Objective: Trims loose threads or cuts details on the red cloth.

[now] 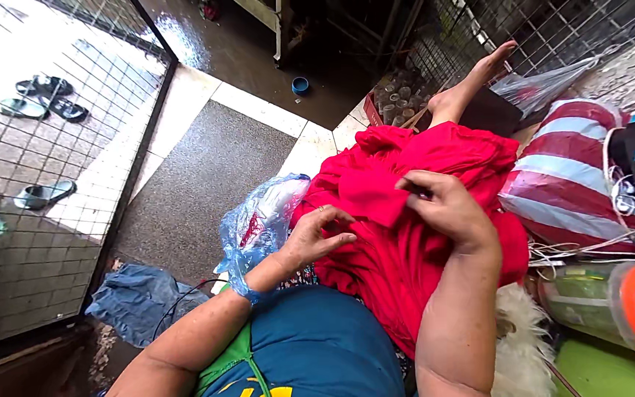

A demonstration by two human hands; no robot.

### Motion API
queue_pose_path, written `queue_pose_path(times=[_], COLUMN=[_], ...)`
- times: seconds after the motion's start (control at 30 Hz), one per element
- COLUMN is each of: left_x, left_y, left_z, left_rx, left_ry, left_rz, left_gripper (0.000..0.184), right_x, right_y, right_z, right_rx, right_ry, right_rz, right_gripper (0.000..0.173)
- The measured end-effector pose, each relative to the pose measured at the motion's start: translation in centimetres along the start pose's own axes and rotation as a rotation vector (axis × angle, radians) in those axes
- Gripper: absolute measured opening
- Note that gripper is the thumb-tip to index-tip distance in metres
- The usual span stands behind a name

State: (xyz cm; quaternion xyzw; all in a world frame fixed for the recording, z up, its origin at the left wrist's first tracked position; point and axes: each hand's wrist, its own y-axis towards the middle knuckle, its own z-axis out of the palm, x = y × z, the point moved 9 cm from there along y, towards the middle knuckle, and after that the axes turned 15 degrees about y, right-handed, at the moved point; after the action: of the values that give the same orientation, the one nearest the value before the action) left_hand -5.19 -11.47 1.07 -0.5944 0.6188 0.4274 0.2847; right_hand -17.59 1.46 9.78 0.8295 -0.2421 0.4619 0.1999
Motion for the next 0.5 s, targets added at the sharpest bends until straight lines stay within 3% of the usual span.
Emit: queue_pose_path(times=[0.2,0.33,0.5], left_x=[6.4,7.9,8.3], left_y=[0.6,2.0,3.9], left_z=[-2.9,-4.1,-5.0], left_rx=[-0.118,-0.215,-0.287], left_ry=[0.155,0.162,0.194], left_rz=[-0.382,-0.451,-0.414], left_gripper=[0.028,0.035,0.036], right_x=[-0.6,-0.8,-0.9], right_y=[-1.3,-1.6,-1.7], right_z=[-2.8,-3.0,-3.0], right_rx=[-0.041,-0.034,-0.018], right_ry=[0.345,0.401,0.458], right_rz=[-0.084,-0.081,-0.103], right_gripper=[0.013,0.016,0.017])
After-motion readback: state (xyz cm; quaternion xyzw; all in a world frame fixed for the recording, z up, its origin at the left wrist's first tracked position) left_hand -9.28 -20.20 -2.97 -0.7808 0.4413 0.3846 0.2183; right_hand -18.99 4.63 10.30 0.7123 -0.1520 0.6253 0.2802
